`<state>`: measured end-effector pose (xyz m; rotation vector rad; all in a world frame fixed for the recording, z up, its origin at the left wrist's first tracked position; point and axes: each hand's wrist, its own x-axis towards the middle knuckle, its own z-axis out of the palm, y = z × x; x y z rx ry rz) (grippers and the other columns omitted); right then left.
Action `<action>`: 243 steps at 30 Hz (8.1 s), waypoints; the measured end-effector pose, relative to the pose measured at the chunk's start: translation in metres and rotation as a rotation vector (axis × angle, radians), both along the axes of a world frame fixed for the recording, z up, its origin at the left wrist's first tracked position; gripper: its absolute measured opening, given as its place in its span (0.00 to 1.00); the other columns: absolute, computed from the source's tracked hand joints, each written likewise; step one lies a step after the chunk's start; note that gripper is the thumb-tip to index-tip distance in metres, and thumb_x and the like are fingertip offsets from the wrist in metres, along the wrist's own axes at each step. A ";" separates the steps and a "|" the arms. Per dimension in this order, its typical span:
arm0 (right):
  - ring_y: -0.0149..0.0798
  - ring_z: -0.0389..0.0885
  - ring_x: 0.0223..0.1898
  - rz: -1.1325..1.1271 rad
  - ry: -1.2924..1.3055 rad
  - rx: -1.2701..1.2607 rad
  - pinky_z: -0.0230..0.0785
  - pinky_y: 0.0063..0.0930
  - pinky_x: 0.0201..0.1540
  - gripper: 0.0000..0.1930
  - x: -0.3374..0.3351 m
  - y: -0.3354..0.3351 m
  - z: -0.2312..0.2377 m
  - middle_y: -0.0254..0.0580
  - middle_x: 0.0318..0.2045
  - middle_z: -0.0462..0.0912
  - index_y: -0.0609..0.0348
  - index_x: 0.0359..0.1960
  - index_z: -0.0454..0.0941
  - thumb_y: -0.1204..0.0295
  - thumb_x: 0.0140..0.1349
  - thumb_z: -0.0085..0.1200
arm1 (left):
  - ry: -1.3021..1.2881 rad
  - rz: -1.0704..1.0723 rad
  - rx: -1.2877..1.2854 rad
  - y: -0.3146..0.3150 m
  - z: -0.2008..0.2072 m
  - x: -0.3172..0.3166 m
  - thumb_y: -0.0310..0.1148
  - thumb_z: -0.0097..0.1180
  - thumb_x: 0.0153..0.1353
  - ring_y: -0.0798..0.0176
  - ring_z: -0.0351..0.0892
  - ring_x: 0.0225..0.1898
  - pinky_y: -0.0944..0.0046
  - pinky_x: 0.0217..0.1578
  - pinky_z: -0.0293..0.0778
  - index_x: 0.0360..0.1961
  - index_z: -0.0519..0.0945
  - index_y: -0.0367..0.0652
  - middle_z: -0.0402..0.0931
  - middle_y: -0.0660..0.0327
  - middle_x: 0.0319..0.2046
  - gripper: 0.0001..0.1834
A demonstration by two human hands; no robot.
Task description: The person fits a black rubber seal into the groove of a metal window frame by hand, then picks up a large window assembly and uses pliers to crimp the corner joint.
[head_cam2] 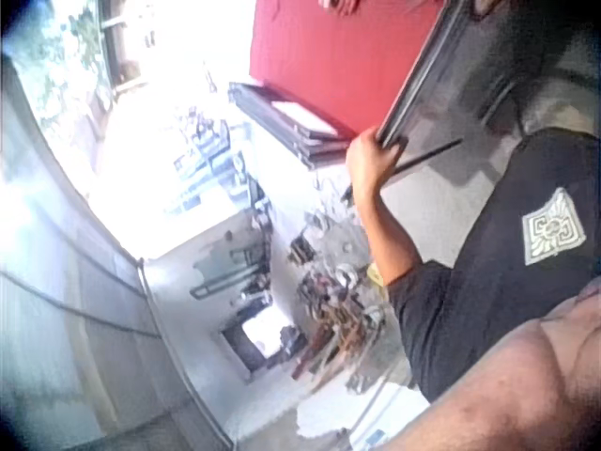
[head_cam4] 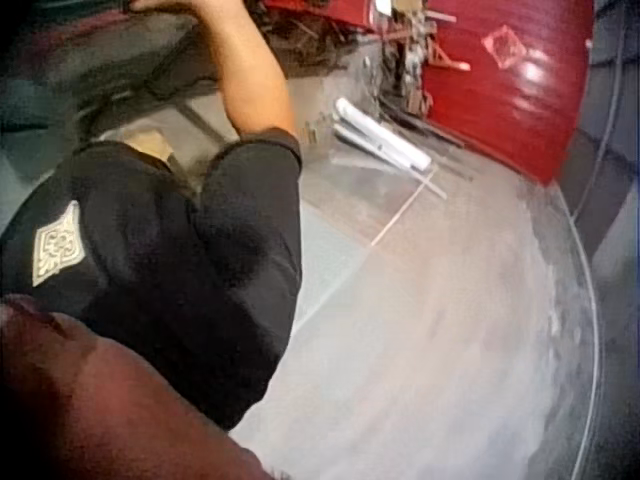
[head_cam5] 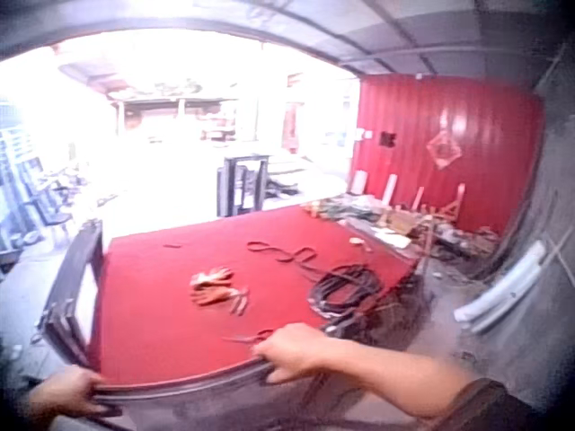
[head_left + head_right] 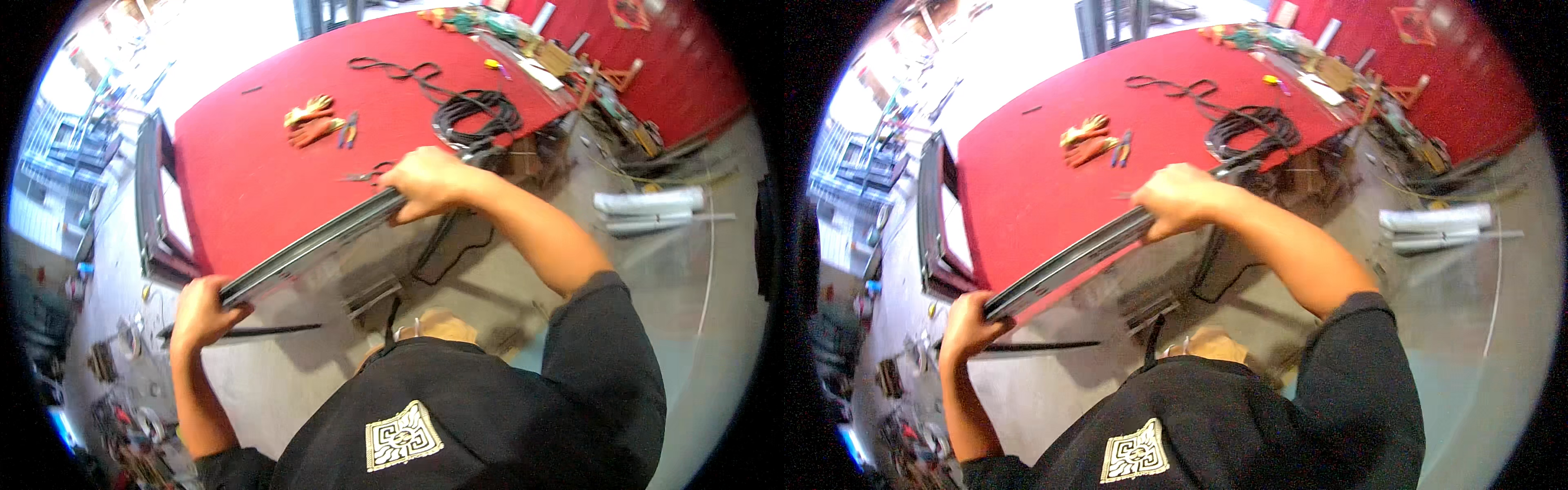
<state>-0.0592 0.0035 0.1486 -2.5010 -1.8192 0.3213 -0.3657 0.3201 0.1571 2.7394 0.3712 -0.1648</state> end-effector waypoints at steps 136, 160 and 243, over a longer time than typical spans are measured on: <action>0.55 0.80 0.65 -0.635 -0.206 0.662 0.69 0.42 0.67 0.34 -0.015 -0.107 -0.013 0.60 0.64 0.80 0.58 0.75 0.68 0.64 0.70 0.65 | -0.007 -0.050 0.122 -0.076 -0.022 0.131 0.49 0.71 0.52 0.46 0.91 0.40 0.49 0.45 0.86 0.37 0.91 0.43 0.89 0.48 0.37 0.21; 0.50 0.74 0.71 -0.399 -0.001 0.723 0.63 0.41 0.73 0.32 -0.023 0.023 -0.042 0.55 0.69 0.76 0.60 0.75 0.67 0.58 0.75 0.59 | -0.485 0.149 0.476 -0.009 -0.047 -0.018 0.38 0.78 0.51 0.53 0.79 0.61 0.44 0.71 0.65 0.67 0.77 0.52 0.83 0.58 0.50 0.40; 0.65 0.87 0.37 -0.337 -0.202 0.259 0.80 0.59 0.39 0.35 -0.394 0.226 -0.009 0.56 0.42 0.79 0.38 0.78 0.64 0.57 0.70 0.61 | -1.273 0.549 -0.426 0.053 -0.174 -0.110 0.38 0.82 0.51 0.46 0.88 0.43 0.50 0.43 0.83 0.56 0.73 0.43 0.86 0.52 0.43 0.35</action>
